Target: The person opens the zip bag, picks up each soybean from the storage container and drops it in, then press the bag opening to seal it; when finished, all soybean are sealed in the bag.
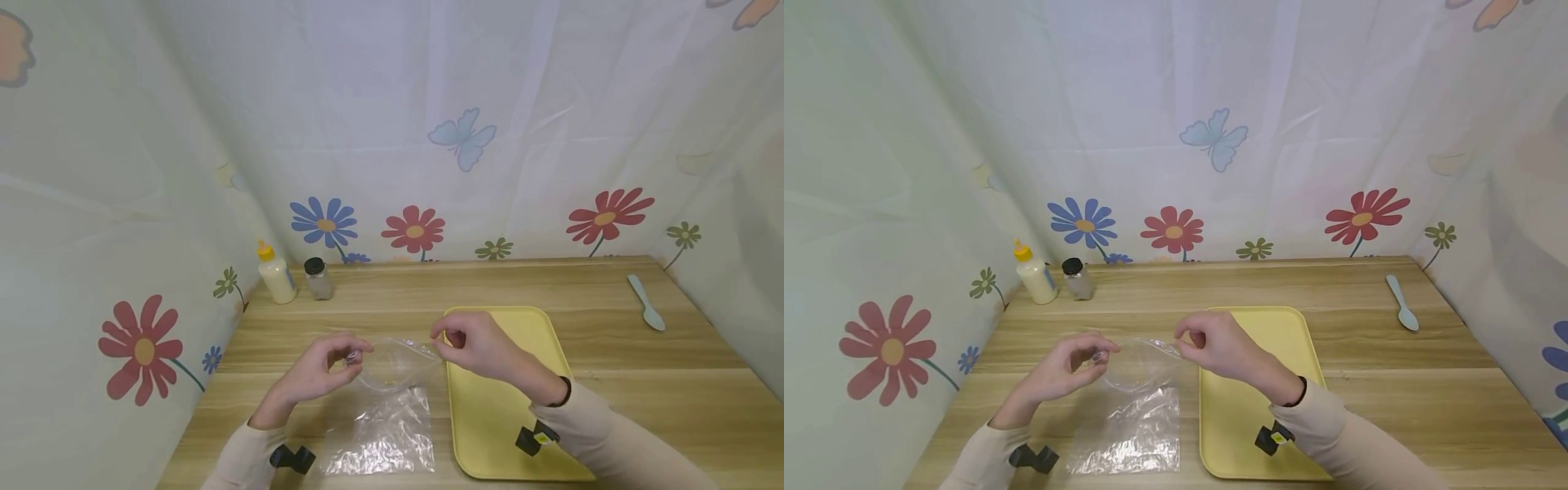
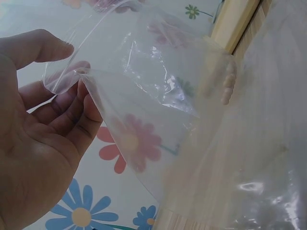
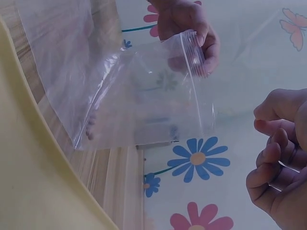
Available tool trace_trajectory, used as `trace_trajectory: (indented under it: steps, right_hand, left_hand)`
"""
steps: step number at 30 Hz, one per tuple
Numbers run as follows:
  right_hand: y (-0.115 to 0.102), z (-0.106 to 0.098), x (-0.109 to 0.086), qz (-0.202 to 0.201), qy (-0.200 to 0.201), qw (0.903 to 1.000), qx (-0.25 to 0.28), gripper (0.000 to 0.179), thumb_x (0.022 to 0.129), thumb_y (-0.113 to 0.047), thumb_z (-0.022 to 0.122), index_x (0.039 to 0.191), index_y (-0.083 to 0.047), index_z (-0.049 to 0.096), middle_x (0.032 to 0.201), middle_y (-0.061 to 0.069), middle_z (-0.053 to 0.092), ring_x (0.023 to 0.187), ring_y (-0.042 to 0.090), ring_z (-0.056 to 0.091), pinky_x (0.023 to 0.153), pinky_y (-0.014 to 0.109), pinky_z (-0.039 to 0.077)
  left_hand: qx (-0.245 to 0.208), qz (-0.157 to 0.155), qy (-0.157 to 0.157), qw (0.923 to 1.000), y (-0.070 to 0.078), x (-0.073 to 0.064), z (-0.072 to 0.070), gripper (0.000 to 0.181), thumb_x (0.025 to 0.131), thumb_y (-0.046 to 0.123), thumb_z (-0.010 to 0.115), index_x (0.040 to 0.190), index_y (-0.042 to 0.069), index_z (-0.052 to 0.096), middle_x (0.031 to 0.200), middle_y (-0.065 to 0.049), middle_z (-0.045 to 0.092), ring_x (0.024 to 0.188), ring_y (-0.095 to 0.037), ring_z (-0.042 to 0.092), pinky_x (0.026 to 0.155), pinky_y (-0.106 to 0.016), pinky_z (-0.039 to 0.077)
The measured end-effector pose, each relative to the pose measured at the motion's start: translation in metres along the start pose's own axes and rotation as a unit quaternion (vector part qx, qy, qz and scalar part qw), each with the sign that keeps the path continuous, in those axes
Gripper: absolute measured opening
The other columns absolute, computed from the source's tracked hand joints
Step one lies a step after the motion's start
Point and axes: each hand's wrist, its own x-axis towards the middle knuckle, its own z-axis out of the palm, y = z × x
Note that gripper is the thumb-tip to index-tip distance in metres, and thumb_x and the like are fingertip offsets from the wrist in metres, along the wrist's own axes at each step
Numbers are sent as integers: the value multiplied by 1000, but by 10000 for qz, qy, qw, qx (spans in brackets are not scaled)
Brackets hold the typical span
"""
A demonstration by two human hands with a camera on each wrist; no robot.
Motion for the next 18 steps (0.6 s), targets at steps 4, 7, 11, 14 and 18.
trace_trajectory:
  steps: [4, 7, 11, 14, 18]
  right_hand:
    - [-4, 3, 1, -113, -84, 9999, 75, 6, 84, -12, 73, 90, -14, 72, 61, -13, 44, 55, -2, 37, 49, 16, 36]
    - [-6, 3, 1, -110, -142, 9998, 101, 9, 85, -16, 74, 94, -13, 73, 61, -12, 45, 55, -2, 37, 48, 16, 36]
    - [-5, 4, 0, -58, -196, 9998, 80, 11, 86, -16, 74, 96, -12, 73, 63, -12, 47, 55, -2, 38, 48, 16, 36]
    - [-2, 4, -1, -49, -332, 9994, 8, 15, 86, -18, 74, 98, -10, 72, 66, -11, 49, 57, 0, 41, 49, 17, 39]
    - [5, 6, -5, 83, -720, 9972, -186, 30, 84, -28, 76, 106, -8, 69, 77, -8, 55, 65, 10, 51, 56, 18, 44]
  left_hand:
    - [21, 5, -9, 10000, 1, 0, 0, 35, 83, -7, 65, 118, -5, 61, 92, -18, 63, 85, -18, 60, 82, -27, 56]
    - [56, 15, 4, 10000, 2, 0, -1, 36, 83, -7, 65, 118, -4, 61, 92, -16, 63, 85, -19, 60, 81, -27, 57]
    - [114, -53, 38, 9999, 3, 1, 0, 36, 83, -7, 65, 118, -3, 62, 92, -11, 63, 85, -18, 60, 81, -27, 57]
    - [135, -114, 49, 9998, 2, 0, 0, 35, 82, -9, 65, 116, -5, 62, 91, -9, 63, 84, -17, 60, 81, -27, 57]
    - [76, -101, 50, 9999, 2, 1, 1, 34, 81, -12, 64, 115, -9, 60, 91, -11, 62, 83, -21, 60, 81, -27, 57]
